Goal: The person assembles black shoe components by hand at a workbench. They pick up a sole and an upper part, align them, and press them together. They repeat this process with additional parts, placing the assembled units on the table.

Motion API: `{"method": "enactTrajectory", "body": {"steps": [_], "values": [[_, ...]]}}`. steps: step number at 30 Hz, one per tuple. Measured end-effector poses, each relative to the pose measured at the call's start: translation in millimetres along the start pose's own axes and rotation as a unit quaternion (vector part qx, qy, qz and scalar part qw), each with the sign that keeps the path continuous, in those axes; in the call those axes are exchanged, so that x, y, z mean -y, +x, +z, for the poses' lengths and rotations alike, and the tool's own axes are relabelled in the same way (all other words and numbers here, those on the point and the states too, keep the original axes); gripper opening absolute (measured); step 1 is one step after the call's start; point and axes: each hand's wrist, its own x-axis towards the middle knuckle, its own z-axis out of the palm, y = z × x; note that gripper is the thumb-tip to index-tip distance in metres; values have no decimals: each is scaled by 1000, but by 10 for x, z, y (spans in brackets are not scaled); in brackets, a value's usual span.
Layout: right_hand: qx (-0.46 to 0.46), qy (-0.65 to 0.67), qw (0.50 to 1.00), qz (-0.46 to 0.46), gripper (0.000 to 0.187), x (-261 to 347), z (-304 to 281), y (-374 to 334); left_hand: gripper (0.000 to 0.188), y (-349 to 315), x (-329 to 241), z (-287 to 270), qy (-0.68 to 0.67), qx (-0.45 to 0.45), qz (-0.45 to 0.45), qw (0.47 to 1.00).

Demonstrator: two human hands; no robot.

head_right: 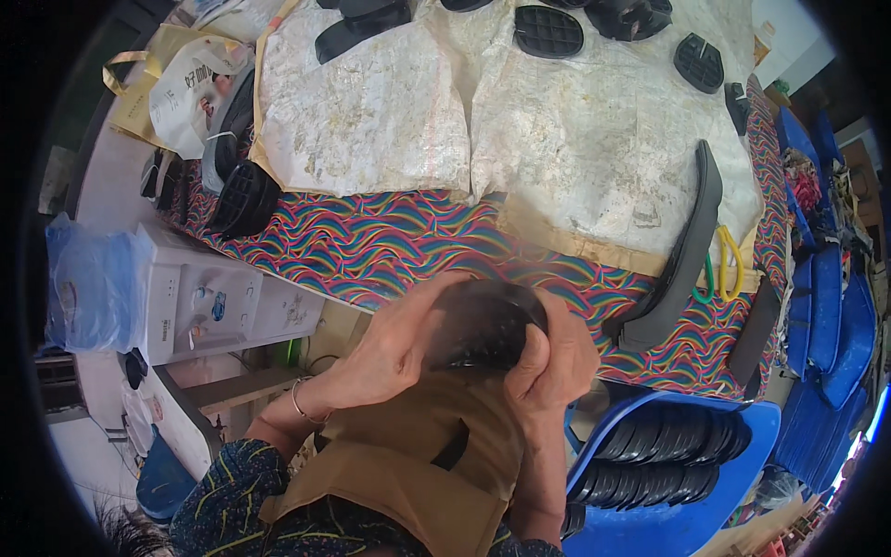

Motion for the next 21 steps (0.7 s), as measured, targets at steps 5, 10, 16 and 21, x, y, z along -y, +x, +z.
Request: {"method": "enactTrajectory", "body": {"steps": [5, 10, 16, 21], "values": [[35, 45, 998, 32, 25, -40, 35, -134, 49, 13, 224, -14, 175, -78, 139, 972], [136, 24, 985, 106, 46, -38, -112, -52, 61, 156, 438, -171, 297, -87, 248, 918], [229, -3, 969, -98, 58, 145, 26, 353, 60, 179, 308, -180, 274, -45, 234, 932], [224, 57, 969, -87, 39, 88, 133, 289, 77, 117, 310, -254, 107, -22, 135, 985]]}}
